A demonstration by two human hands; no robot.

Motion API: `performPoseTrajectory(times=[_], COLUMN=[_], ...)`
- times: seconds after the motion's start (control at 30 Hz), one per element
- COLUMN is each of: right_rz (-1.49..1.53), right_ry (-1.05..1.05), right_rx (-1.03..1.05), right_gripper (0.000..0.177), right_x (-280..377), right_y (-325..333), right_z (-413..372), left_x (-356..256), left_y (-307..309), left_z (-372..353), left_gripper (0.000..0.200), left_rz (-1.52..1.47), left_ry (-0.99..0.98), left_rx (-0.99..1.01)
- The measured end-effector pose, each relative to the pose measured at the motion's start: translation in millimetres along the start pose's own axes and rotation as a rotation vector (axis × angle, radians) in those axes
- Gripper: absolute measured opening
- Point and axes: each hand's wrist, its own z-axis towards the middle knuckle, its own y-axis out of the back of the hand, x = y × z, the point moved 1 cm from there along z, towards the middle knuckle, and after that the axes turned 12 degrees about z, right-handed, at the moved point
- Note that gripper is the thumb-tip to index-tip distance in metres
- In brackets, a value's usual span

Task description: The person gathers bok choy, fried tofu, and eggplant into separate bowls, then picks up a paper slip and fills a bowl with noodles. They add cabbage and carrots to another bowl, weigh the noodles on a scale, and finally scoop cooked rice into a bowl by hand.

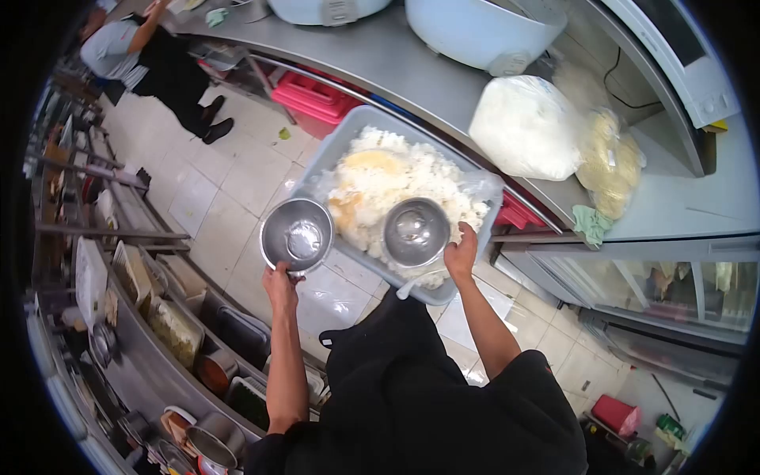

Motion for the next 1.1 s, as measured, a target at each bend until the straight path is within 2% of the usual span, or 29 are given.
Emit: performPoseTrajectory(times=[0.03,0.1,0.23,0.3,0.37,0.43,0.47,0.5,0.53,0.57,0.63,0.67,0.73,0.77,0.83,0.87,1.0,1.1], right_rz=[0.049,-0.133,-0.186,-0.300,-0.266,-0.177,-0.173,-0.177,-0.172,-0.156,-0.139,-0.119,-0.018,0.045,0.148,0.271,0.343,0.232], right_ry=[0.028,0.191,0.113,0.296,0.236,-0.100,-0.104,0.023,0.154,0.163,0.218,0.228,0.330,0.361,0.402,0.412,0.289,0.270], right_rx=[-0.017,-0.094,-0.213,-0.270,-0.195,0.082,0.088,-0.026,-0.134,-0.110,-0.227,-0.205,-0.045,-0.010,0.071,0.110,0.418,0.619], right_gripper=[0.048,0.047,0.049,0.054,0.061,0.068,0.068,0.064,0.060,0.060,0.045,0.045,0.036,0.034,0.028,0.021,0.012,0.013], right_x=[0,8,12,6,-22,-59,-55,-39,-19,-4,24,31,48,61,81,93,137,127], right_y=[7,24,34,38,40,42,44,48,48,47,47,42,33,24,-3,-20,-82,-140], right_z=[5,28,85,110,127,139,135,126,117,107,90,81,72,67,66,68,85,108], left_x=[8,19,36,35,36,41,68,82,110,74,71,69,60,52,33,44,40,-10], left_y=[-17,-43,-73,-80,-85,-99,-98,-102,-98,-120,-135,-132,-131,-129,-115,-110,-107,-74], left_z=[13,40,49,28,1,-33,-39,-50,-43,-68,-70,-65,-49,-36,-5,20,60,53], left_gripper=[0.019,0.022,0.025,0.030,0.028,0.028,0.027,0.032,0.035,0.040,0.049,0.049,0.054,0.054,0.052,0.042,0.031,0.020], left_rz=[0.014,0.049,-0.002,0.039,0.107,0.298,0.368,0.479,0.796,0.883,0.965,0.963,0.921,0.906,0.172,-0.025,0.029,0.221], left_ry=[0.015,0.054,0.171,0.175,0.402,0.365,0.220,0.049,-0.148,-0.174,-0.093,-0.091,-0.194,-0.196,0.333,0.389,0.474,0.154], left_rx=[0.016,0.064,0.064,0.061,-0.047,-0.004,0.020,0.026,-0.021,-0.023,0.054,0.022,-0.239,-0.265,-0.069,0.033,-0.038,0.001])
